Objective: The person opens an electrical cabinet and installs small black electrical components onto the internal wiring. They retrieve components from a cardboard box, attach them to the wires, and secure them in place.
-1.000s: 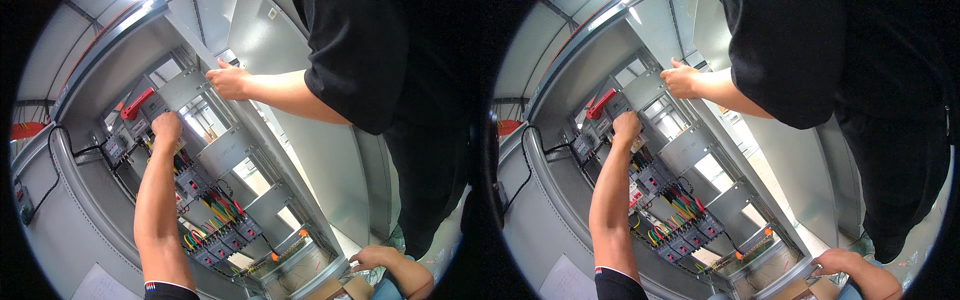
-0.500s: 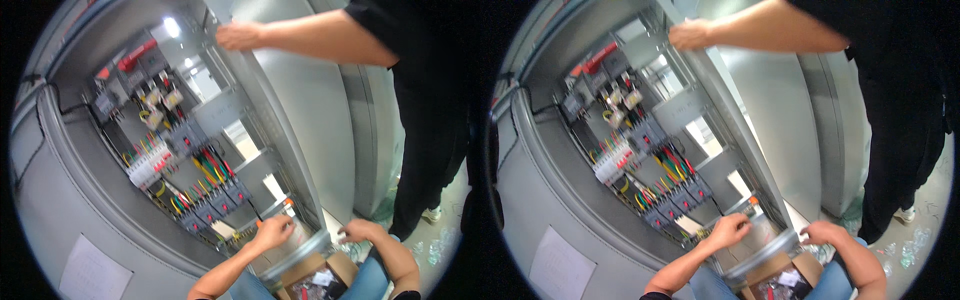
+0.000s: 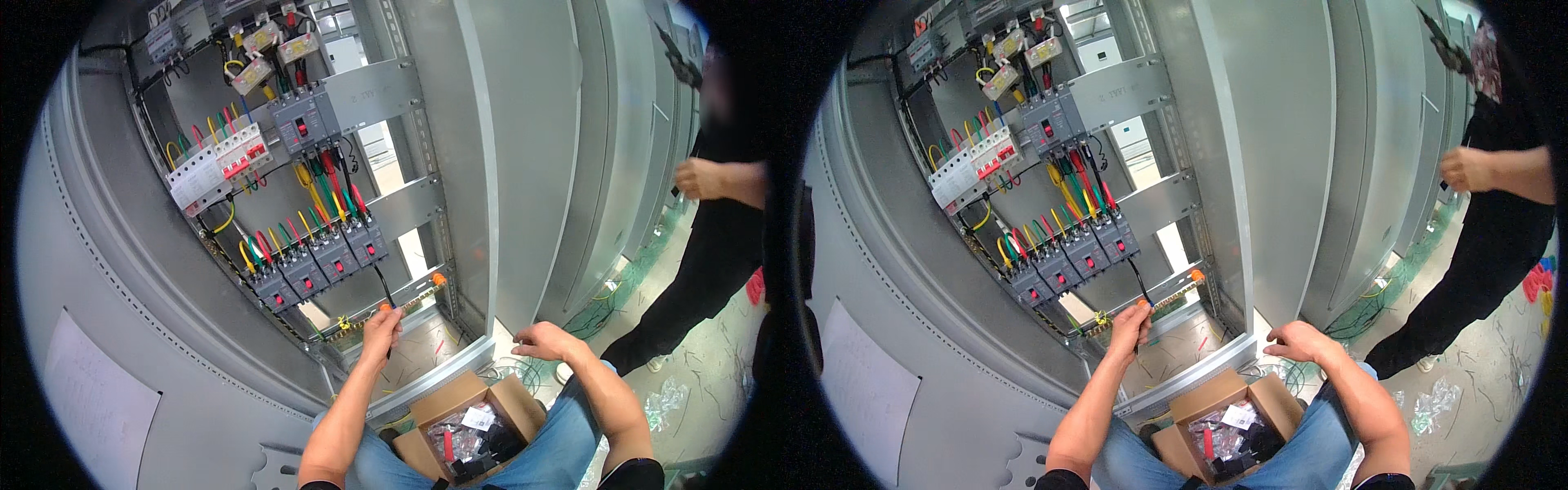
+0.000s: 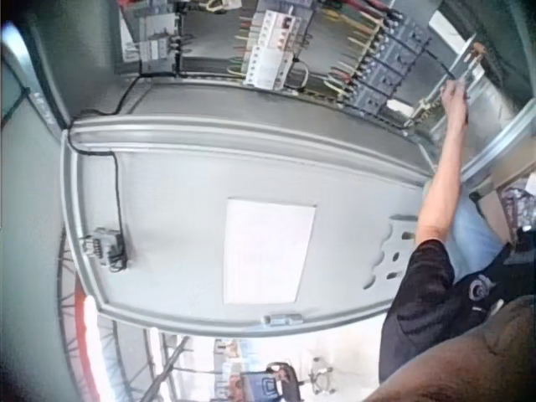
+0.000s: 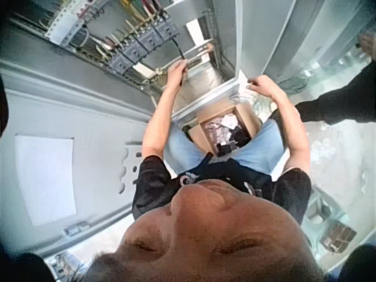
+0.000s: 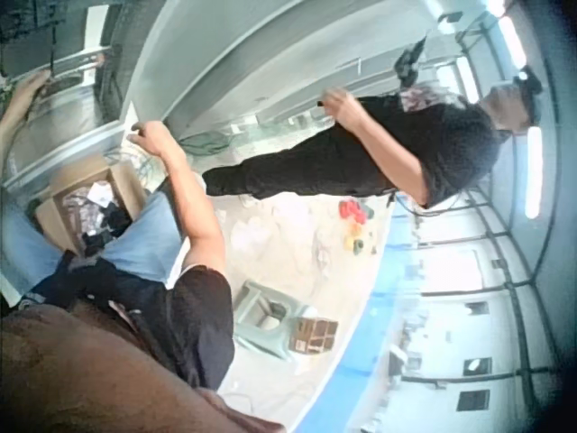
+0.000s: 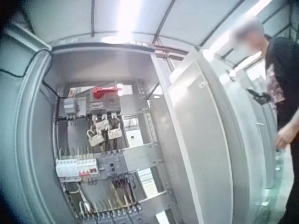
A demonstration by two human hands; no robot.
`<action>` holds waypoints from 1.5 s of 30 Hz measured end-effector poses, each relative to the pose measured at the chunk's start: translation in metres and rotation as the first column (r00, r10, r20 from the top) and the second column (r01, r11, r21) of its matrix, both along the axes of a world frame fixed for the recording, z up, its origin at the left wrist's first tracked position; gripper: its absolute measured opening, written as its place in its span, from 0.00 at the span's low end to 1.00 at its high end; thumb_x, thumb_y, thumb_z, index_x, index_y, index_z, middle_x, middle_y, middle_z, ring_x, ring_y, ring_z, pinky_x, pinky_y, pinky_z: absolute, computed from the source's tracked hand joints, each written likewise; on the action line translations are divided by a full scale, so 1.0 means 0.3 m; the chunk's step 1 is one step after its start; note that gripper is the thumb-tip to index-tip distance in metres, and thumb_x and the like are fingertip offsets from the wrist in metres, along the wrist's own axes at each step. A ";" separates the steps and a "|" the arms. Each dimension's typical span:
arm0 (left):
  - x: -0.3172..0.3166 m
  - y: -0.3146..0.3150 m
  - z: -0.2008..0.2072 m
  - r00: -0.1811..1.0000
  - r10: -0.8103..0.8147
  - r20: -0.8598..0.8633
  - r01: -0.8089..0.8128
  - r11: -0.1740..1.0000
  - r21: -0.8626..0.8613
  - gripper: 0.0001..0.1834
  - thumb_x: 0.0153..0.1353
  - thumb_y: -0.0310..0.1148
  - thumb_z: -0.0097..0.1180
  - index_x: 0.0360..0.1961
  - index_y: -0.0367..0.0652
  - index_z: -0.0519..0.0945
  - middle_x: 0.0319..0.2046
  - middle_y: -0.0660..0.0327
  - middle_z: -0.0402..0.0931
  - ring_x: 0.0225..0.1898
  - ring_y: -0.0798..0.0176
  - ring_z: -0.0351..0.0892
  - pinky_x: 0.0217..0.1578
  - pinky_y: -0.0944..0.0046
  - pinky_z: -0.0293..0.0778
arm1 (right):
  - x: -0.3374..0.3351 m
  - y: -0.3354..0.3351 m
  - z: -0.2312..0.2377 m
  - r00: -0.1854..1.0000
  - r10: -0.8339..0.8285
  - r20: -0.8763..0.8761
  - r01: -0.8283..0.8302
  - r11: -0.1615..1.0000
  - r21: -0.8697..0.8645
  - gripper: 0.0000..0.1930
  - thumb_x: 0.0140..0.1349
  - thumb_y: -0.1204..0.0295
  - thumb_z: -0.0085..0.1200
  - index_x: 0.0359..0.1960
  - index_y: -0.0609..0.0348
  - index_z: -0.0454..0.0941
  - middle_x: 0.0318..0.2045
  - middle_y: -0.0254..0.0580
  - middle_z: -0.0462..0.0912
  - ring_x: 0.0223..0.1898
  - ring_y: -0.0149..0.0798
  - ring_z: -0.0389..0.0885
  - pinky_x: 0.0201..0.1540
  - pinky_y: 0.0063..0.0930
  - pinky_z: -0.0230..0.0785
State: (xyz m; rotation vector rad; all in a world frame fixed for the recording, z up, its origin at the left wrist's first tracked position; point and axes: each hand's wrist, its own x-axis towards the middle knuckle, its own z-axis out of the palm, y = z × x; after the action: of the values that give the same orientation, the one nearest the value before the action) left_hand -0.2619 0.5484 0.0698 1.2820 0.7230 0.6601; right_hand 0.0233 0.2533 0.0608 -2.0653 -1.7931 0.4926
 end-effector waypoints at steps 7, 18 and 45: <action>0.019 0.138 -0.054 0.957 0.149 0.248 -0.115 0.983 -0.145 0.15 0.71 0.46 0.62 0.44 0.46 0.80 0.25 0.68 0.74 0.16 0.78 0.58 0.16 0.73 0.53 | -0.115 0.160 0.098 0.954 -0.212 -0.212 0.288 0.845 0.450 0.21 0.68 0.57 0.60 0.53 0.62 0.83 0.45 0.53 0.86 0.45 0.52 0.86 0.49 0.41 0.77; -0.050 0.349 0.019 0.813 0.289 0.505 -0.143 0.941 -0.308 0.28 0.65 0.58 0.65 0.50 0.46 0.73 0.50 0.60 0.80 0.18 0.78 0.57 0.16 0.74 0.53 | -0.436 0.857 0.705 0.982 0.111 -0.154 0.157 -0.011 0.988 0.36 0.74 0.49 0.51 0.73 0.63 0.63 0.73 0.50 0.65 0.75 0.47 0.61 0.76 0.41 0.50; -0.051 0.448 0.045 0.784 0.213 0.583 -0.079 0.966 -0.247 0.26 0.58 0.54 0.75 0.28 0.53 0.69 0.21 0.72 0.61 0.19 0.74 0.61 0.19 0.69 0.55 | -0.455 1.415 0.662 0.968 -0.223 -0.112 0.095 -0.086 0.992 0.31 0.71 0.57 0.58 0.69 0.65 0.68 0.66 0.55 0.73 0.69 0.51 0.69 0.72 0.42 0.57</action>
State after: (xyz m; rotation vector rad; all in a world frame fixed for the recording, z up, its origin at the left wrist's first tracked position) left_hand -0.2771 0.6828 0.0831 0.7453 0.3408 1.0344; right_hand -0.1131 0.6779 0.2595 -1.0116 -1.0847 -0.9049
